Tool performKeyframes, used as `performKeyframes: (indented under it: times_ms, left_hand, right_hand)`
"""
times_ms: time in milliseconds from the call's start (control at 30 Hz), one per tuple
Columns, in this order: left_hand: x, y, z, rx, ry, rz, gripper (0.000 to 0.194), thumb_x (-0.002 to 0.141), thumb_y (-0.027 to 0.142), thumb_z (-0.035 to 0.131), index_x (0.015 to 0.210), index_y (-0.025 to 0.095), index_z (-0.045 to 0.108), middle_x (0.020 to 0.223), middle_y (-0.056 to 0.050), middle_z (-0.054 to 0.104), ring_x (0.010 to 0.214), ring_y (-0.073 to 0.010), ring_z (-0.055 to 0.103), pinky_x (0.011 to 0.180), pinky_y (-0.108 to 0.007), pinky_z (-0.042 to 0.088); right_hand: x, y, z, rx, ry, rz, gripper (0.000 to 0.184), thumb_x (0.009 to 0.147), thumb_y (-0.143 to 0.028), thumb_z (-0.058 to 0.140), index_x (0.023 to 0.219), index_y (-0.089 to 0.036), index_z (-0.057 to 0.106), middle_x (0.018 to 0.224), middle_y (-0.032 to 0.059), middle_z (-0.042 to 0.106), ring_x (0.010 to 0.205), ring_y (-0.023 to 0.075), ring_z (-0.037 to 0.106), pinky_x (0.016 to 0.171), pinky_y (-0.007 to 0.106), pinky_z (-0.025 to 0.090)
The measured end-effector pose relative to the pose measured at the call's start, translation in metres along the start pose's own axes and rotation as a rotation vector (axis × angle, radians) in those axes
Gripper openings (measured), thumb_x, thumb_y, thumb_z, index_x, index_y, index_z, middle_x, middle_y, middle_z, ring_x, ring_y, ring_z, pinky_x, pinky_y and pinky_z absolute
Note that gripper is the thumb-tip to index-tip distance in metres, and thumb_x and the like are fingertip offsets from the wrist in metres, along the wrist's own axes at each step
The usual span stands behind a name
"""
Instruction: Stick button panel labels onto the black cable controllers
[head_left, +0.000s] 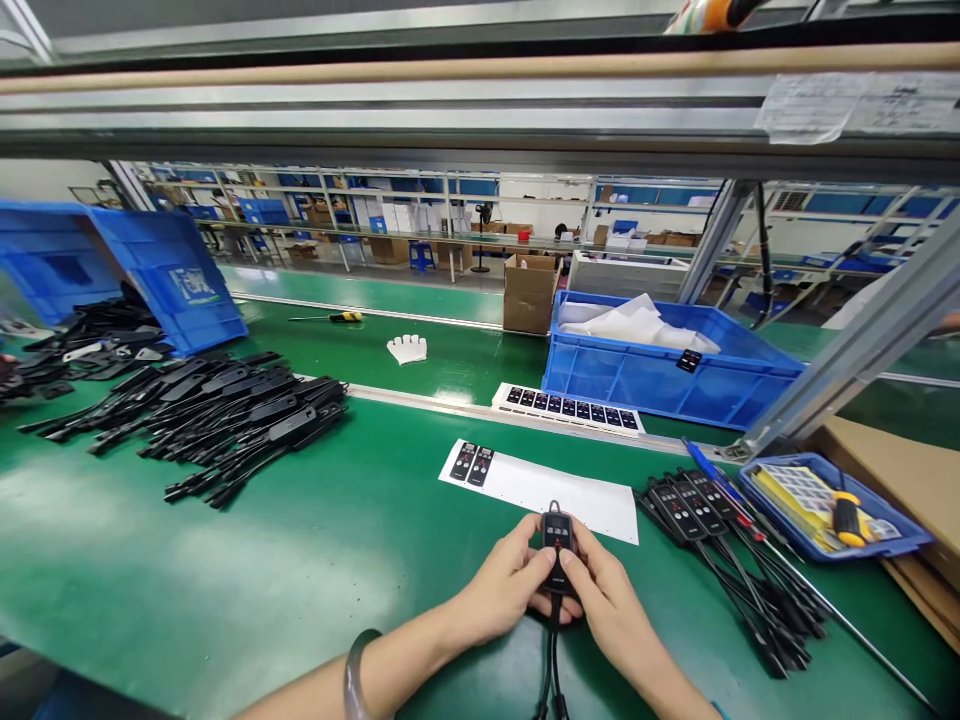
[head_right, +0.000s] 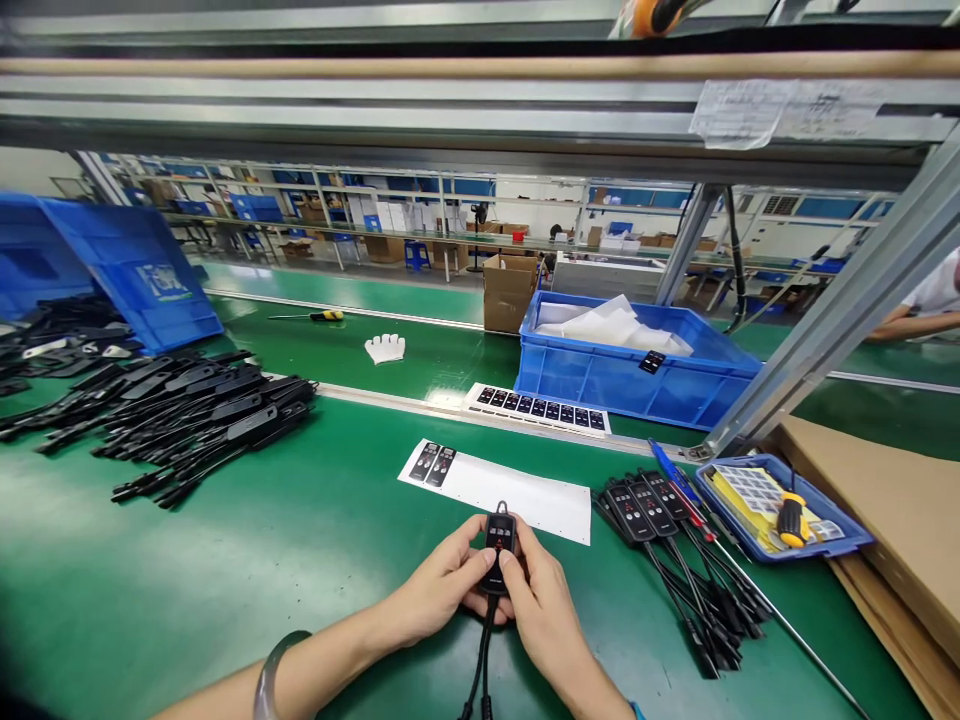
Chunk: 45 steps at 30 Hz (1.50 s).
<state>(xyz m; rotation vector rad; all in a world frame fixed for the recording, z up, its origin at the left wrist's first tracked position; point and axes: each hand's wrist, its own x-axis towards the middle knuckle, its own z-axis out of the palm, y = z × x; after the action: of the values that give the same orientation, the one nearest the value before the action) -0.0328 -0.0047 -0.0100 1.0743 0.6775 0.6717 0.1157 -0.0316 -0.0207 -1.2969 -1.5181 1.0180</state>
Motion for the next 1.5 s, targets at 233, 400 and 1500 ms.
performKeyframes:
  times_ms: [233,400,1500]
  left_hand:
    - [0.002,0.004,-0.004,-0.103,-0.012,0.053,0.055,0.088,0.050,0.045,0.133,0.020,0.034,0.106,-0.013,0.066,0.091,-0.0218,0.067,0.084,-0.040,0.050]
    - [0.003,0.018,-0.023,0.831,0.022,0.330,0.055,0.089,0.050,0.042,0.136,0.022,0.040,0.137,-0.013,0.048,0.127,-0.0276,0.043,0.108,-0.048,0.031]
    - [0.003,0.014,-0.032,1.416,-0.113,0.321,0.084,0.082,0.067,0.039,0.145,0.014,0.024,0.149,-0.023,0.022,0.139,-0.0406,0.002,0.107,-0.064,0.009]
  right_hand:
    - [0.000,0.001,0.000,-0.427,0.112,-0.241,0.059,0.088,-0.029,0.050,0.143,-0.022,0.031,0.130,0.0100,0.053,0.115,0.0235,0.055,0.092,0.035,0.050]
    - [0.017,-0.003,-0.046,-0.851,0.303,-0.223,0.044,0.091,-0.023,0.038,0.132,-0.009,0.044,0.118,0.0171,0.055,0.108,0.0259,0.058,0.093,0.038,0.048]
    - [0.126,-0.037,0.065,-0.608,0.043,-0.392,0.019,0.084,-0.027,0.047,0.075,-0.020,0.062,0.083,0.0063,0.063,0.079,0.0201,0.061,0.073,0.031,0.048]
